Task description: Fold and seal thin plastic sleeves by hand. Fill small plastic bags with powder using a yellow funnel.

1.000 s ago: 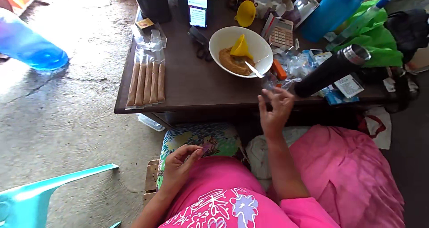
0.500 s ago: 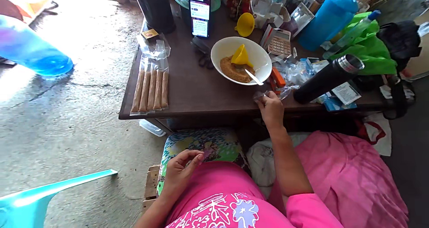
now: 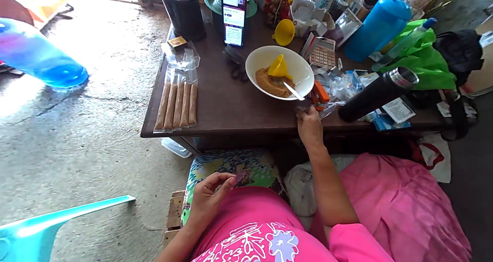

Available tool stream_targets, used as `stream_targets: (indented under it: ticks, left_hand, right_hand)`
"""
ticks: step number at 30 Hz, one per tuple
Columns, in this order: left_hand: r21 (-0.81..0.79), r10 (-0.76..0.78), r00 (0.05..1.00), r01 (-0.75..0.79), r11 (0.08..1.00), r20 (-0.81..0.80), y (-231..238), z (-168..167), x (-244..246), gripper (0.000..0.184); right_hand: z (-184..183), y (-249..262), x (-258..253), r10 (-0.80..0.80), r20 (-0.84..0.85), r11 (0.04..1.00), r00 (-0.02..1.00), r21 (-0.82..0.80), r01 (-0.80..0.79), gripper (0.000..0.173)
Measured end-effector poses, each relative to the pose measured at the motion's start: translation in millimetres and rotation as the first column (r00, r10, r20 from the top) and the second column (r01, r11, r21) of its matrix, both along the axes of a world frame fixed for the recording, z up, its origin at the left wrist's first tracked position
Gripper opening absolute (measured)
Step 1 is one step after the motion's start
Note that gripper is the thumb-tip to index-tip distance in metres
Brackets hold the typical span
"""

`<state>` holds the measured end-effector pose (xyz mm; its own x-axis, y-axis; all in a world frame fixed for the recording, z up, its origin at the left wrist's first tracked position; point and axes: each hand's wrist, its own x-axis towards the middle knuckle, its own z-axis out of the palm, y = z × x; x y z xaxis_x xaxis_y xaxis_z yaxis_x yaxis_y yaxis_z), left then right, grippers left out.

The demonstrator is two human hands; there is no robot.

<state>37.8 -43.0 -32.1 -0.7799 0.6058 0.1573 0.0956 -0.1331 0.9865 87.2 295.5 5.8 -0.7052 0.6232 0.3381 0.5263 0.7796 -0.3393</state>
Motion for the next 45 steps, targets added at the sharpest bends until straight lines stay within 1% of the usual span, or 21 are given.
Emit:
stream_targets:
  ticks: [3, 6, 10, 12, 13, 15, 18, 20, 22, 24, 25, 26, 28, 30, 32, 33, 34, 36, 39, 42, 45]
  left_hand:
    - [0.002, 0.004, 1.000, -0.004, 1.000, 0.008, -0.9, -0.5, -0.2, 0.010]
    - [0.005, 0.005, 1.000, -0.005, 1.000, 0.010, -2.0, -0.7, 0.6, 0.010]
    - [0.023, 0.008, 1.000, -0.008, 1.000, 0.020, -1.5, 0.5, 2.4, 0.010]
    - [0.026, 0.008, 1.000, -0.008, 1.000, 0.021, -2.2, 1.2, 2.6, 0.010]
    - [0.028, 0.005, 1.000, -0.005, 1.000, 0.018, -2.7, 1.6, 2.5, 0.010]
    - [0.033, 0.004, 1.000, -0.005, 0.999, 0.017, -3.3, 1.6, 2.5, 0.010]
    - [0.036, 0.006, 1.000, -0.006, 0.999, 0.013, -2.9, 1.1, 2.9, 0.010]
    - [0.035, 0.000, 1.000, 0.000, 0.999, 0.009, -2.6, 1.4, 3.5, 0.010]
    - [0.040, -0.006, 1.000, 0.005, 0.999, 0.009, -1.6, 2.5, 3.9, 0.010]
    - [0.046, -0.005, 1.000, 0.004, 0.999, 0.009, -1.7, 3.6, 5.4, 0.010]
    - [0.052, -0.001, 1.000, 0.000, 0.999, 0.011, -2.0, 4.3, 6.0, 0.010]
    - [0.061, 0.005, 1.000, -0.006, 0.998, 0.010, -2.2, 4.7, 6.0, 0.010]
    - [0.081, 0.016, 1.000, -0.016, 0.997, -0.002, -2.5, 4.2, 5.8, 0.010]
    - [0.096, 0.026, 0.999, -0.025, 0.995, -0.019, -3.4, 3.7, 6.4, 0.011]
    - [0.111, 0.043, 0.999, -0.039, 0.993, -0.030, -4.4, 3.6, 7.1, 0.010]
    - [0.114, 0.050, 0.998, -0.046, 0.992, -0.035, -4.9, 3.8, 7.5, 0.010]
    - [0.117, 0.057, 0.998, -0.052, 0.992, -0.040, -5.4, 3.8, 7.7, 0.010]
    - [0.112, 0.060, 0.997, -0.054, 0.992, -0.050, -6.3, 3.3, 7.9, 0.010]
    - [0.104, 0.054, 0.997, -0.047, 0.994, -0.061, -6.5, 3.5, 8.7, 0.010]
    - [0.093, 0.035, 0.997, -0.029, 0.995, -0.069, -6.4, 3.8, 8.9, 0.010]
    - [0.074, 0.008, 0.997, -0.003, 0.997, -0.077, -5.4, 2.2, 9.8, 0.009]
  right_hand:
    - [1.8, 1.8, 4.0, 0.004, -0.064, 1.000, 0.998, 0.018, -0.003, 0.015]
    - [10.5, 1.4, 7.4, -0.022, -0.068, 1.000, 0.997, -0.008, 0.021, 0.016]
    - [23.9, -2.2, 15.4, -0.037, -0.083, 0.995, 0.996, -0.091, 0.029, 0.038]
    - [29.8, -4.2, 25.2, 0.011, -0.160, 0.988, 0.987, -0.147, -0.035, 0.042]
    - [33.4, -6.1, 31.2, 0.043, -0.217, 0.984, 0.975, -0.162, -0.079, 0.039]
    - [37.6, -12.2, 43.1, 0.081, -0.372, 0.979, 0.925, -0.147, -0.144, 0.026]
    - [37.6, -20.1, 53.5, 0.057, -0.588, 0.977, 0.807, -0.134, -0.167, 0.018]
    - [36.8, -25.7, 57.1, 0.045, -0.650, 0.973, 0.759, -0.143, -0.180, 0.018]
    - [37.4, -35.3, 58.2, 0.080, -0.670, 0.955, 0.738, -0.161, -0.250, 0.016]
    - [35.8, -54.1, 57.1, 0.176, -0.626, 0.896, 0.759, -0.218, -0.387, 0.015]
    - [32.7, -67.4, 54.6, 0.238, -0.593, 0.840, 0.769, -0.271, -0.469, 0.018]
    - [28.4, -82.1, 50.9, 0.303, -0.561, 0.762, 0.770, -0.344, -0.550, 0.020]
    - [18.7, -110.9, 43.0, 0.414, -0.522, 0.564, 0.745, -0.495, -0.661, 0.025]
    - [11.6, -133.2, 36.8, 0.479, -0.505, 0.422, 0.718, -0.584, -0.693, 0.032]
    - [10.7, -147.2, 32.8, 0.497, -0.483, 0.358, 0.721, -0.642, -0.678, 0.038]
    - [11.2, -151.5, 31.3, 0.503, -0.473, 0.345, 0.723, -0.658, -0.670, 0.036]
    - [11.4, -154.8, 29.9, 0.505, -0.473, 0.340, 0.722, -0.660, -0.670, 0.031]
    - [9.6, -159.9, 27.5, 0.488, -0.509, 0.368, 0.709, -0.616, -0.696, 0.018]
    - [6.3, -164.1, 26.3, 0.479, -0.559, 0.410, 0.677, -0.539, -0.736, 0.011]
    - [3.1, -167.3, 26.8, 0.498, -0.546, 0.451, 0.674, -0.501, -0.739, 0.016]
    - [1.4, -169.4, 27.6, 0.591, -0.440, 0.545, 0.676, -0.399, -0.737, 0.028]
